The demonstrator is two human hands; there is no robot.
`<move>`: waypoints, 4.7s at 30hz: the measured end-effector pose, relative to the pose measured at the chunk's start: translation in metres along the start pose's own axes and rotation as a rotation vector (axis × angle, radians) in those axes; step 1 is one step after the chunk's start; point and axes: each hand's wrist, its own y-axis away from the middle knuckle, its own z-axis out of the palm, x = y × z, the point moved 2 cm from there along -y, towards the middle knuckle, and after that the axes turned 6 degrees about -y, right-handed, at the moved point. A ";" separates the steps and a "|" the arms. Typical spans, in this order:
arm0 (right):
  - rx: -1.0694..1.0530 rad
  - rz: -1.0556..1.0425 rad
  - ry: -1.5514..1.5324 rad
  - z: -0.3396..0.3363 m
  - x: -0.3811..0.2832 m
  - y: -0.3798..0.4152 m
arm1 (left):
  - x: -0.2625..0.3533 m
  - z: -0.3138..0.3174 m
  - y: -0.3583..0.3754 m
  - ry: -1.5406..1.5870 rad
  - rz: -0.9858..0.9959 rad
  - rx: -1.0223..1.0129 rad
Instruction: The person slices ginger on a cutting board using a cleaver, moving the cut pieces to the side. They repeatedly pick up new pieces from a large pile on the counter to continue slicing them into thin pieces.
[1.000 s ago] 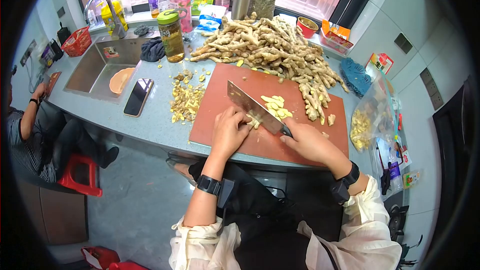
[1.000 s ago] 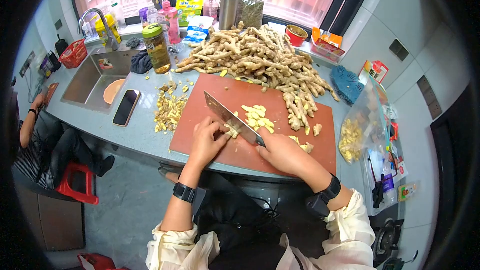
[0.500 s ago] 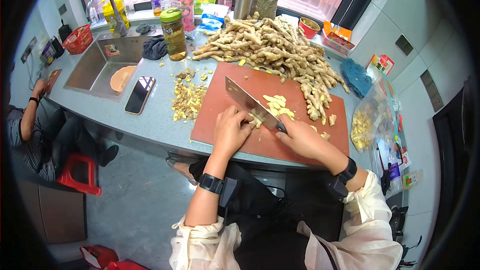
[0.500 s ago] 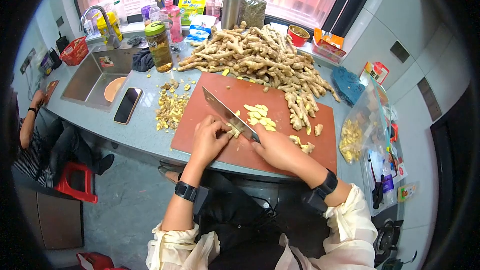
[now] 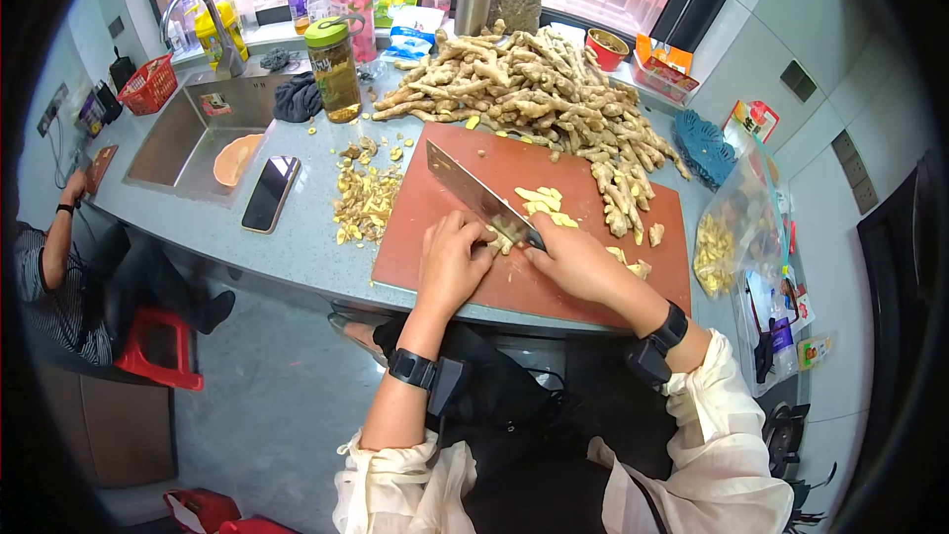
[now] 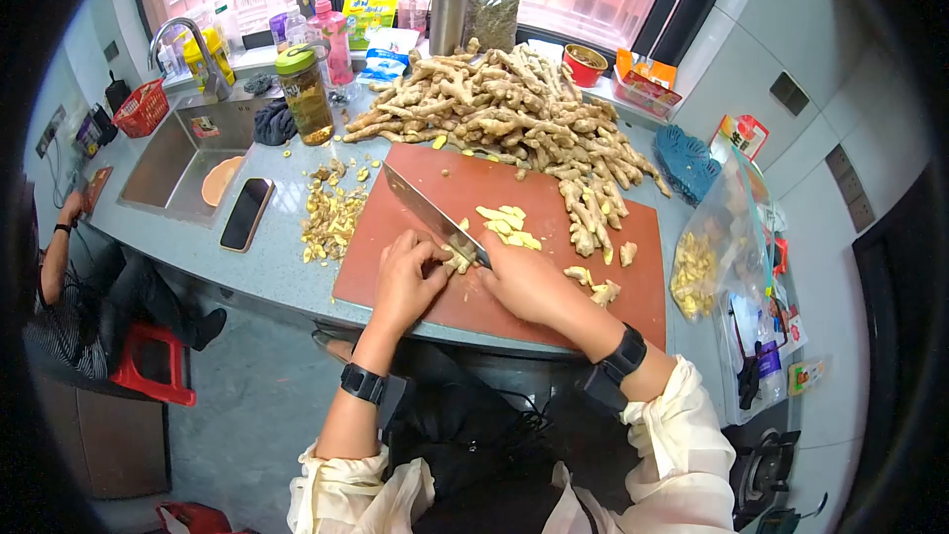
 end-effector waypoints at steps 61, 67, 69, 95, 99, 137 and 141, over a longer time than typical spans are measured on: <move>-0.072 0.031 0.028 -0.014 0.004 0.031 | -0.001 0.000 -0.001 -0.027 -0.003 -0.018; -0.025 -0.068 0.010 -0.007 0.008 0.013 | -0.001 0.000 0.000 -0.039 -0.026 -0.026; -0.049 -0.038 0.027 -0.012 0.000 0.023 | 0.000 0.000 0.001 -0.038 -0.041 -0.033; -0.037 0.037 -0.028 -0.002 0.033 0.041 | -0.003 0.002 0.000 -0.002 -0.010 0.010; -0.004 0.027 -0.086 -0.007 0.039 0.053 | -0.002 0.002 0.000 -0.015 -0.019 -0.008; -0.066 -0.034 0.019 -0.008 0.009 0.011 | 0.002 -0.001 -0.001 -0.016 -0.024 -0.006; -0.043 -0.040 -0.007 -0.003 0.015 0.008 | 0.001 0.000 0.000 -0.046 -0.006 0.014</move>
